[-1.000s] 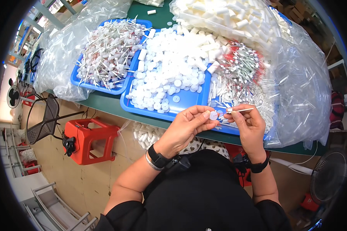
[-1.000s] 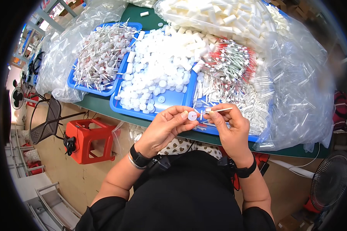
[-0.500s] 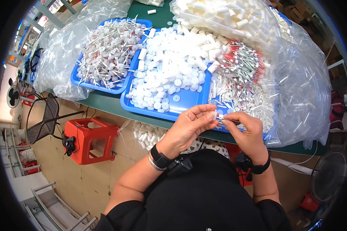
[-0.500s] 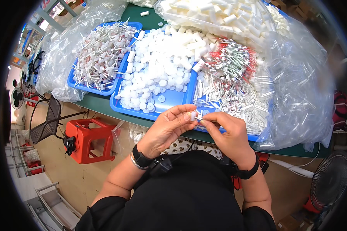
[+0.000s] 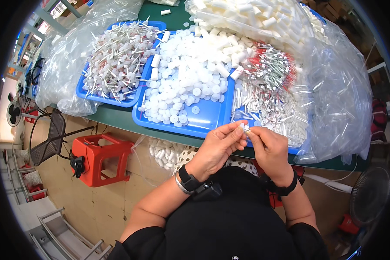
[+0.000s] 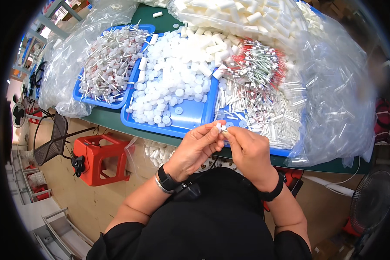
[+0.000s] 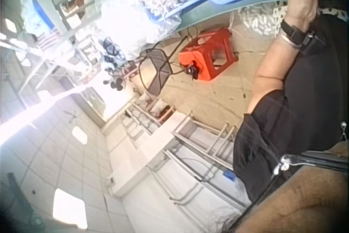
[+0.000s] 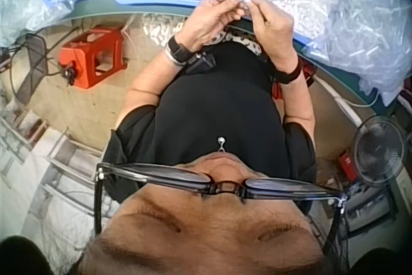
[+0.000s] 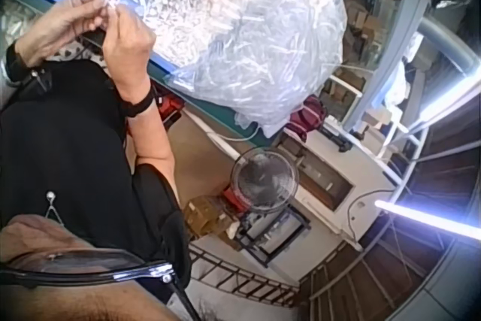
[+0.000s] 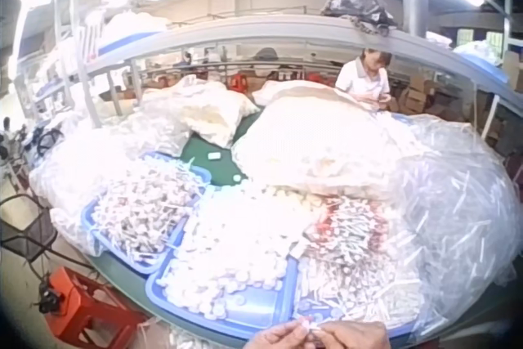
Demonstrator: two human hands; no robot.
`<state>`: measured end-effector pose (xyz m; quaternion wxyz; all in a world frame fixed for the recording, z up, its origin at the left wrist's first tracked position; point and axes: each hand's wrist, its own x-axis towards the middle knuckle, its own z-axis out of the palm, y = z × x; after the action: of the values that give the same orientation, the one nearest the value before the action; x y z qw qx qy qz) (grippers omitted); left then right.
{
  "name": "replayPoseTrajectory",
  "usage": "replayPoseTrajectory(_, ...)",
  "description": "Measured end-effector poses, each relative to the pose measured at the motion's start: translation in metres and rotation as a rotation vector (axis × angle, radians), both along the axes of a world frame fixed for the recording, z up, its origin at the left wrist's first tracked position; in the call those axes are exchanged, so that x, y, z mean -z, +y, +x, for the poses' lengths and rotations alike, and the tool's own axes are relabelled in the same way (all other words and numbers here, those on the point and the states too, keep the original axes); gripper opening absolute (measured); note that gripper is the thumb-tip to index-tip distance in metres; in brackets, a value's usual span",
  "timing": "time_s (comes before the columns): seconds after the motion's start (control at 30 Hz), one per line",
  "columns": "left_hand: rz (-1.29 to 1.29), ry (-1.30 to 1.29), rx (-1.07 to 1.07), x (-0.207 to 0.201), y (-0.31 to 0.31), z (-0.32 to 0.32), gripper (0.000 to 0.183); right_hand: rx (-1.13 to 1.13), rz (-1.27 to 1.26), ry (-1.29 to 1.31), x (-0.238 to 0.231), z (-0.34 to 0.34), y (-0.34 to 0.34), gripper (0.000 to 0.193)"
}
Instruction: The person repeatedly picks up a white cotton pad and a plastic stick from blue trays on a table. They insert the stick into the center of the cotton pad to form a swab and place the finished item into a tray on the left. The process is continuous and repetitive throughout the clip.
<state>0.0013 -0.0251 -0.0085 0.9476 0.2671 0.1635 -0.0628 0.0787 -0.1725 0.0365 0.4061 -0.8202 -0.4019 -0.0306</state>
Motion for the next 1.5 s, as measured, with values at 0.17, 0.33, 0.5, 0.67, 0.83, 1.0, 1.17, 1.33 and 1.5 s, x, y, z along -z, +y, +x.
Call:
replayPoseTrajectory(0.17, -0.050, -0.004, 0.090, -0.002, 0.005, 0.004, 0.035, -0.111, 0.021, 0.051, 0.004, 0.015, -0.010, 0.007)
replayPoseTrajectory(0.33, -0.005, -0.039, 0.017, 0.003, -0.008, 0.005, 0.039, 0.057, 0.016, 0.525, -0.006, 0.001, -0.010, 0.008)
replayPoseTrajectory(0.5, 0.075, -0.059, -0.063, -0.001, -0.003, 0.008, 0.036, 0.055, 0.051, 0.670, -0.013, 0.015, -0.020, 0.013)
replayPoseTrajectory(0.67, 0.073, -0.018, -0.195, -0.014, 0.013, 0.008, 0.034, 0.048, -0.226, 0.135, -0.012, 0.045, -0.058, 0.010)
replayPoseTrajectory(0.83, 0.078, 0.004, -0.164, -0.008, 0.012, 0.007, 0.034, -0.126, -0.475, -0.028, -0.012, 0.042, -0.057, 0.005)
replayPoseTrajectory(1.0, 0.099, 0.026, -0.121, -0.011, 0.006, 0.008, 0.034, -0.087, -0.593, -0.179, -0.008, 0.044, -0.053, 0.004)
replayPoseTrajectory(1.17, 0.121, 0.061, -0.144, -0.009, 0.010, 0.006, 0.032, -0.021, -0.395, -0.042, -0.010, 0.048, -0.069, 0.006)
replayPoseTrajectory(1.33, 0.102, 0.063, -0.141, -0.009, 0.010, 0.006, 0.032, -0.087, -0.521, -0.155, -0.012, 0.048, -0.080, 0.005)
replayPoseTrajectory(1.5, 0.103, 0.074, -0.132, -0.010, 0.007, 0.007, 0.032, -0.096, -0.592, -0.226, -0.009, 0.051, -0.071, 0.004)
